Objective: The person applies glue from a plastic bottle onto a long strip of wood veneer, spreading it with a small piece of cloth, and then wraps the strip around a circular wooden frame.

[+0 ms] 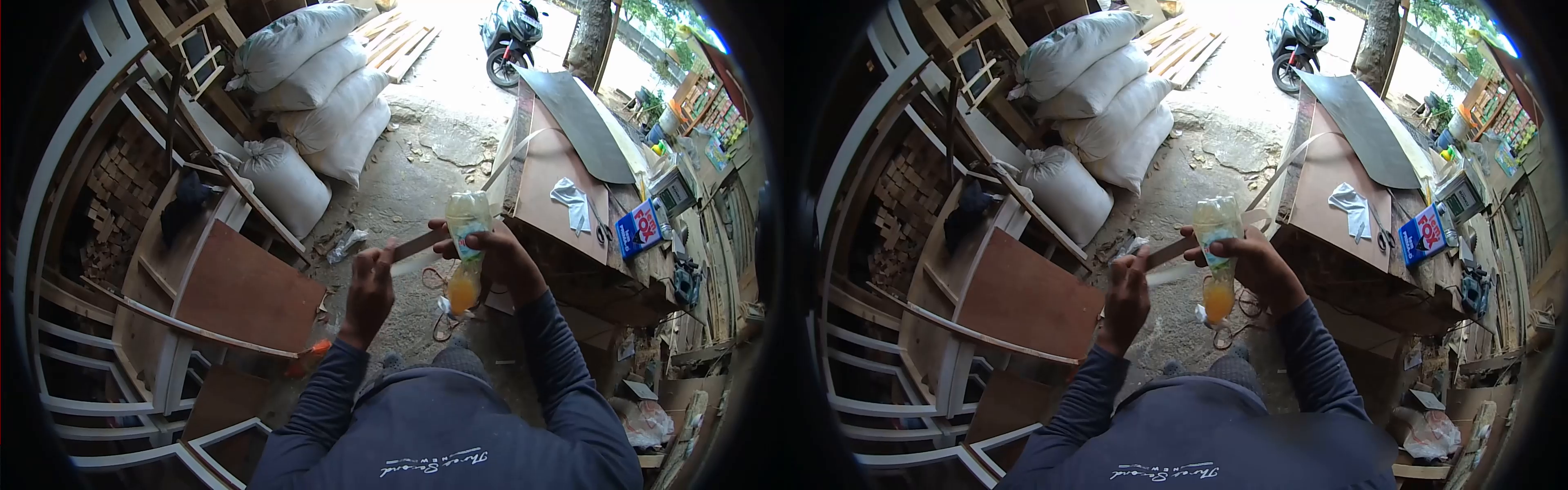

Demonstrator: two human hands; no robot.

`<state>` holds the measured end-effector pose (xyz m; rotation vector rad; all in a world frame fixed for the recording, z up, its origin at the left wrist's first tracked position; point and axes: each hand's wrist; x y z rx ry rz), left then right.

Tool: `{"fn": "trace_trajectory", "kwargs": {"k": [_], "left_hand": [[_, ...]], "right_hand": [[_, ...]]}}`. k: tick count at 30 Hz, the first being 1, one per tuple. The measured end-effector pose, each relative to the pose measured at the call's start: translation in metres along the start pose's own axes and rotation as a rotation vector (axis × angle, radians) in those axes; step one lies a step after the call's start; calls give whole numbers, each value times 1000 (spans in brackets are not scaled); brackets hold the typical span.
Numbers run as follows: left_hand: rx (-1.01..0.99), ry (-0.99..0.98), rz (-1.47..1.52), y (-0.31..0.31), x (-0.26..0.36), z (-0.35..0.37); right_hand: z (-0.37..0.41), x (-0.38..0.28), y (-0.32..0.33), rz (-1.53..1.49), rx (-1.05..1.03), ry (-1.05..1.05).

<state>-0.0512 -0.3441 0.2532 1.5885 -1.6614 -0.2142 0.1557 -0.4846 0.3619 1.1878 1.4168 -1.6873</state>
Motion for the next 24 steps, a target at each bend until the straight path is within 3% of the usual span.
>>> {"fn": "trace_trajectory", "kwargs": {"k": [3,6,10,15,19,22,24], "left_hand": [[33,-141,-235,24,-2,-2],[29,-48,-349,45,-3,9],[-40,167,-609,86,-13,12],[-349,523,-814,133,-26,47],[-483,896,-446,143,-4,87],[-492,1572,129,120,40,97],[-567,1572,339,104,67,110]], "right_hand": [[-7,6,9,-174,81,-60],[-12,15,18,-188,-4,-201],[-16,25,22,-48,-305,-297],[0,37,96,29,-275,-273],[33,30,188,167,-179,-255],[60,19,221,137,-101,-243],[79,20,242,107,-52,-246]]}}
Point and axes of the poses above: each hand's wrist, its own z-axis away from the middle knuckle, its own y-axis out of the back of the hand, x = y × z, and after that the axes turned 3 degrees about z, right-handed
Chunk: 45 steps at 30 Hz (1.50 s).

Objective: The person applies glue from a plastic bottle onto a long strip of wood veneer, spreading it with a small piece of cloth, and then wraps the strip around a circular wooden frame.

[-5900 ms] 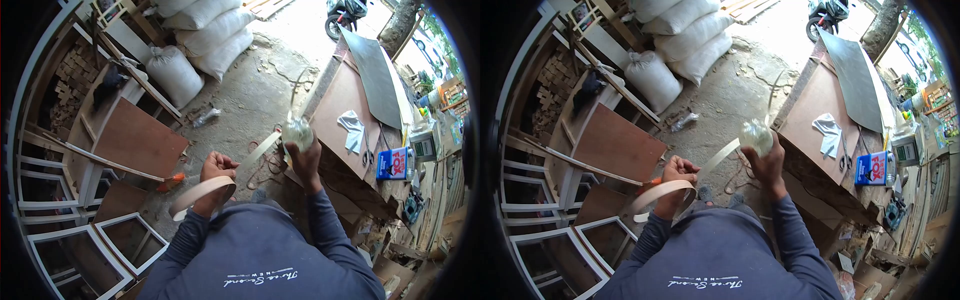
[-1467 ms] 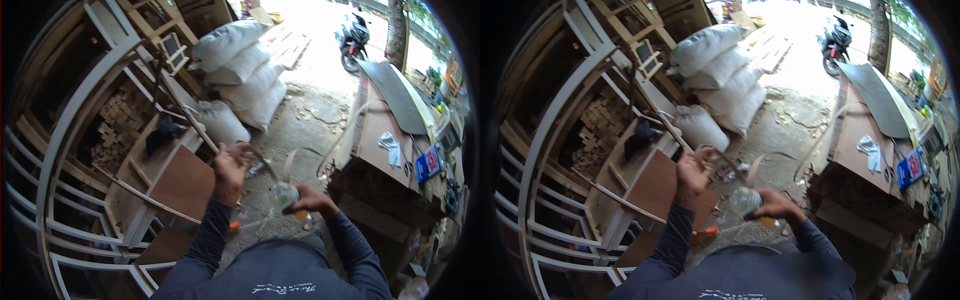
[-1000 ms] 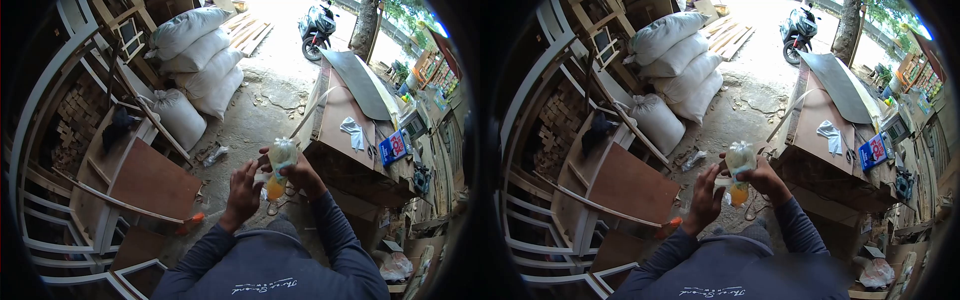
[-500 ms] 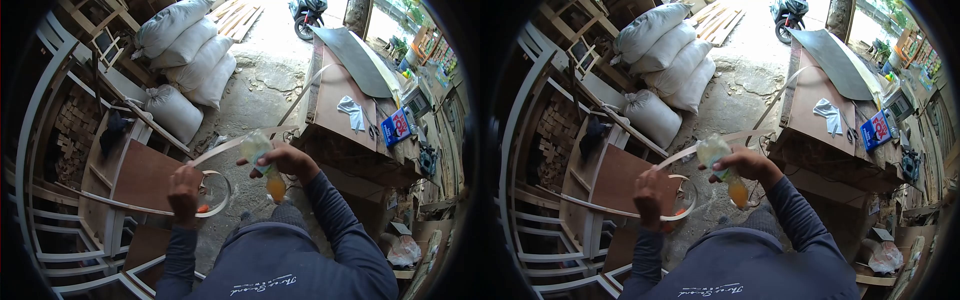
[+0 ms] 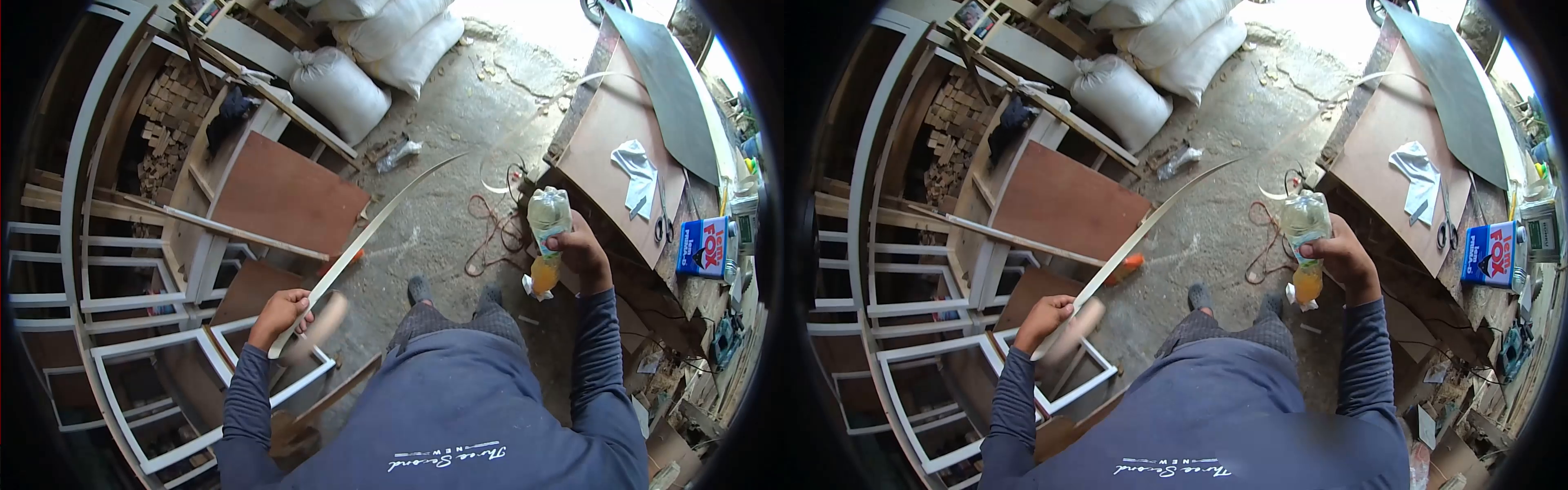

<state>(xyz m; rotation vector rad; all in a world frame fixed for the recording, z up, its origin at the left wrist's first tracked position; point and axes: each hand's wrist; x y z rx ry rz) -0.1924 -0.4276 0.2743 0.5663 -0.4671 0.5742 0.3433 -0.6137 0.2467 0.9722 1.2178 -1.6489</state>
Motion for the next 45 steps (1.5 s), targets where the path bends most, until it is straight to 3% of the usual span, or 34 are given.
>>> {"fn": "trace_trajectory", "kwargs": {"k": [2,3,6,8,10,12,15,18,24,26,31,32,34,37,39,42,45], "left_hand": [[-69,83,269,-24,-4,24],[-61,2,252,-41,-7,36],[-19,53,451,-86,-17,57],[-35,79,606,-116,-14,71],[-150,-55,622,-138,-11,78],[-135,-83,674,-165,-8,90],[-94,-150,694,-205,-5,107],[-119,-45,790,-226,-8,110],[-105,-53,861,-253,-17,117],[-122,-66,874,-254,-21,117],[-121,-52,890,-253,-32,122],[-118,-56,889,-252,-34,124],[-114,-73,881,-249,-36,127],[-141,-87,907,-245,-44,126],[-95,-61,936,-247,-48,128],[-121,-53,870,-239,-49,131],[-127,-91,892,-236,-60,142]], "right_hand": [[13,10,19,-20,8,-21],[17,15,25,-25,-10,-21],[25,22,22,-129,85,74],[22,25,19,-209,217,175],[11,17,4,-411,253,276],[5,3,-34,-496,475,340],[1,7,-61,-456,227,281],[-19,15,-77,-523,133,283],[-36,49,-118,-335,135,305],[-18,60,-135,-220,19,304],[9,43,-176,24,20,604],[1,45,-153,157,-61,510],[-25,48,-144,209,103,460],[-19,50,-158,147,105,490],[13,54,-183,77,-62,418],[38,46,-219,-23,-63,503],[-3,66,-184,61,-30,430]]}}
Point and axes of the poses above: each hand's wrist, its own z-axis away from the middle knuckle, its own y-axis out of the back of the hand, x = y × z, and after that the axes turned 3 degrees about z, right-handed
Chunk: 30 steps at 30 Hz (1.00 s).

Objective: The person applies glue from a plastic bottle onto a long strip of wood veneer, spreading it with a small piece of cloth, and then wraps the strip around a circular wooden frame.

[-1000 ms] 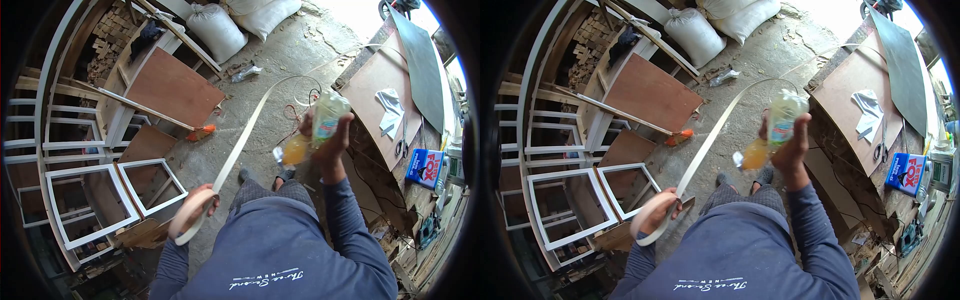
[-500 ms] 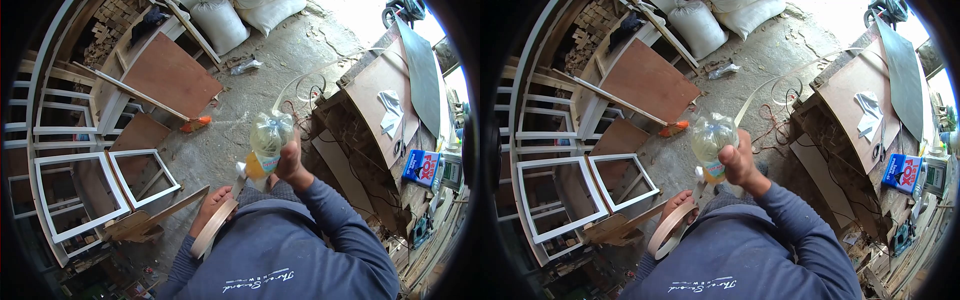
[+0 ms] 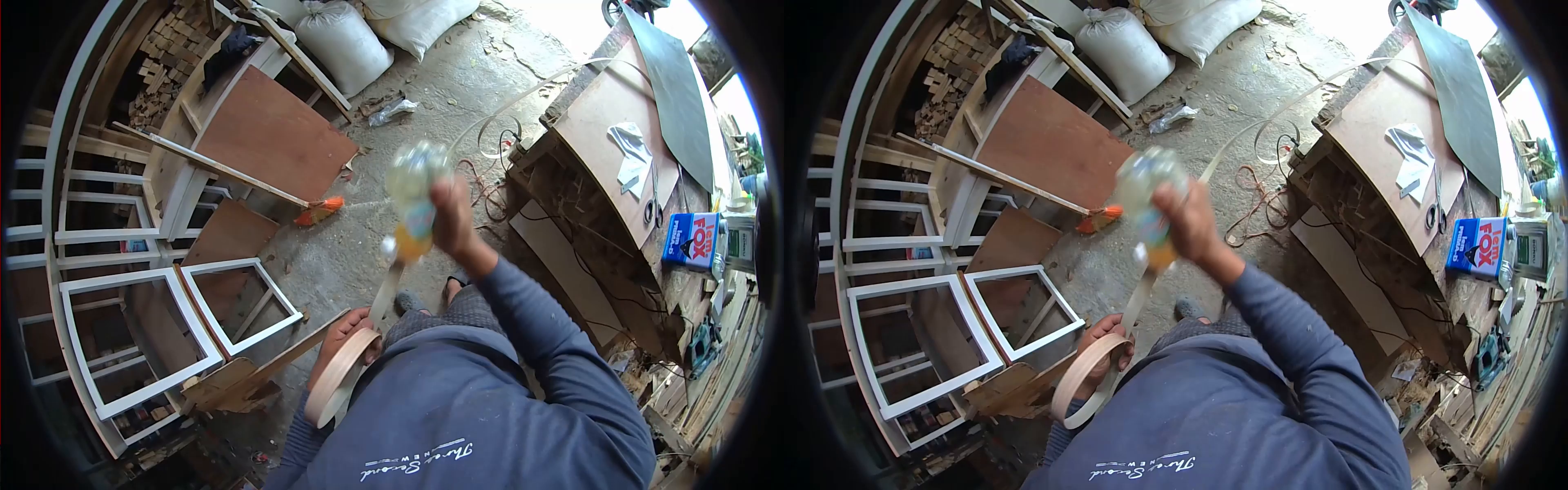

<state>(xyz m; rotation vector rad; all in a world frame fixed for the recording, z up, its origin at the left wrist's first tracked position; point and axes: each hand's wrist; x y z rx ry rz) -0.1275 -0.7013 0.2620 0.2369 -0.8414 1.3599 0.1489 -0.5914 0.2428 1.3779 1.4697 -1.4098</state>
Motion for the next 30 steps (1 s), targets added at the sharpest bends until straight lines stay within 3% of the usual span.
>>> {"fn": "trace_trajectory", "kwargs": {"k": [3,8,11,17,25,28,30], "left_hand": [[-48,-24,-36,5,9,6],[31,4,-60,-6,13,14],[31,-10,-106,-8,15,16],[-12,-12,-139,-3,13,20],[-26,-6,-121,4,8,17],[-48,15,-98,12,7,21],[-51,18,-108,14,5,24]], "right_hand": [[-39,45,42,5,335,-21],[-6,33,27,-192,251,-25],[21,26,4,-521,186,-156],[-1,63,53,-150,357,-138],[56,3,-6,-338,238,3],[19,36,39,0,399,-4],[-1,82,89,38,546,-70]]}}
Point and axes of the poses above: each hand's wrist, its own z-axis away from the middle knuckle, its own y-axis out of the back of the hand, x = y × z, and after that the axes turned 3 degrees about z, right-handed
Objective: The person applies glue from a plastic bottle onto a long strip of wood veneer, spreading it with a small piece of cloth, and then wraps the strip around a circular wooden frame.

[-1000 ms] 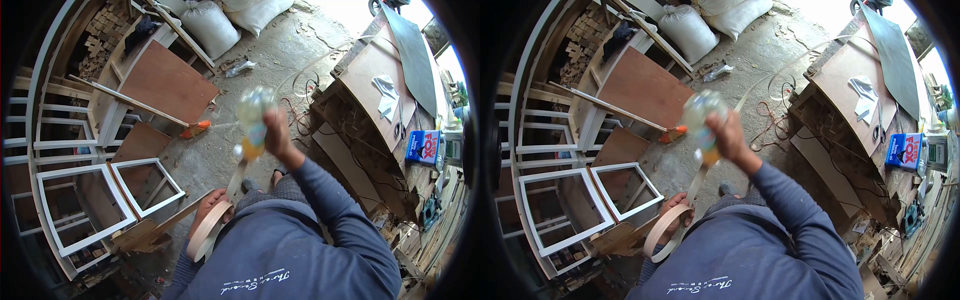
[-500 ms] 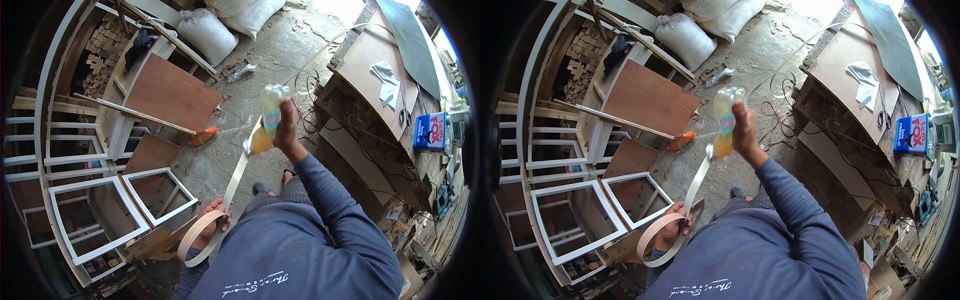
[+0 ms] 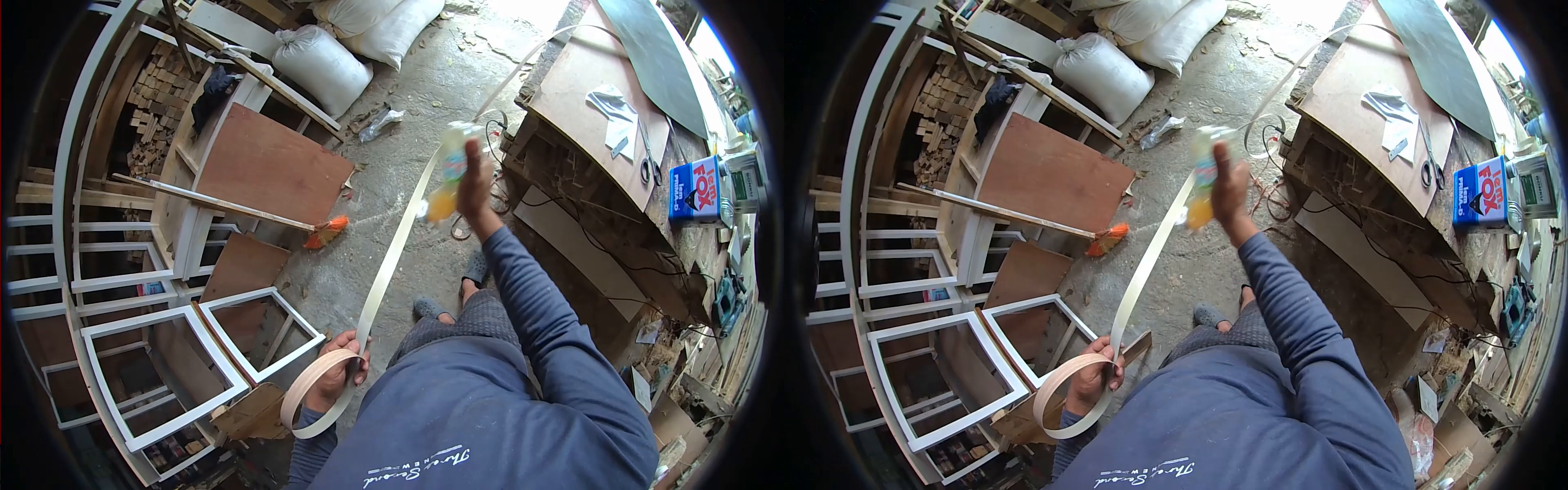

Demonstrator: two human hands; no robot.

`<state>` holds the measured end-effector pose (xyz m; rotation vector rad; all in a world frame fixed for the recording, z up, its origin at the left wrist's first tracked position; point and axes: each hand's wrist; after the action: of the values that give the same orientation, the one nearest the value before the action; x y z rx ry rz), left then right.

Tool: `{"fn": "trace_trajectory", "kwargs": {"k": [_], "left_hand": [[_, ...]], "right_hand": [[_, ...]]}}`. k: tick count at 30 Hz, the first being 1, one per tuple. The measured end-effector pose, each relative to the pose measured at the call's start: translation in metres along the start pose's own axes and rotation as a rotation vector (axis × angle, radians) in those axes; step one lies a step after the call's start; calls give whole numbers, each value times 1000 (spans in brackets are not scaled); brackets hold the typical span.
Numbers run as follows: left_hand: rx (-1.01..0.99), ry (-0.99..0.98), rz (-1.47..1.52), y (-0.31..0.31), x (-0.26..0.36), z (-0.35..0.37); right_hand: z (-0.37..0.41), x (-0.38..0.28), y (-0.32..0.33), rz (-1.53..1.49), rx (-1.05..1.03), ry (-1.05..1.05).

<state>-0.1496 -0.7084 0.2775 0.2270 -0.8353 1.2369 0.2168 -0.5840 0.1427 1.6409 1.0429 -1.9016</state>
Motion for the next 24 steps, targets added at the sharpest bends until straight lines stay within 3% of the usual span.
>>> {"fn": "trace_trajectory", "kwargs": {"k": [3,9,14,16,20,24], "left_hand": [[7,10,-36,3,3,2],[-45,50,2,11,-2,-1],[-48,38,-19,18,0,-4],[-42,34,-18,19,2,-4],[-32,35,-9,25,2,1],[1,56,-13,28,0,1]], "right_hand": [[-17,-23,16,-241,257,34],[13,-46,-15,-412,95,-48],[80,-51,-49,-412,-248,-116],[92,-74,-56,-357,-293,-29],[49,-38,-56,-177,-88,39],[43,-39,-60,-161,-75,22]]}}
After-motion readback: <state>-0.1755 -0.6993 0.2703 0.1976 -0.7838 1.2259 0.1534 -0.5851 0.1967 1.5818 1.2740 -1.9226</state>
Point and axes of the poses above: each hand's wrist, its own z-axis away from the middle knuckle, its own y-axis out of the back of the hand, x = y × z, and after that the axes turned 3 degrees about z, right-handed
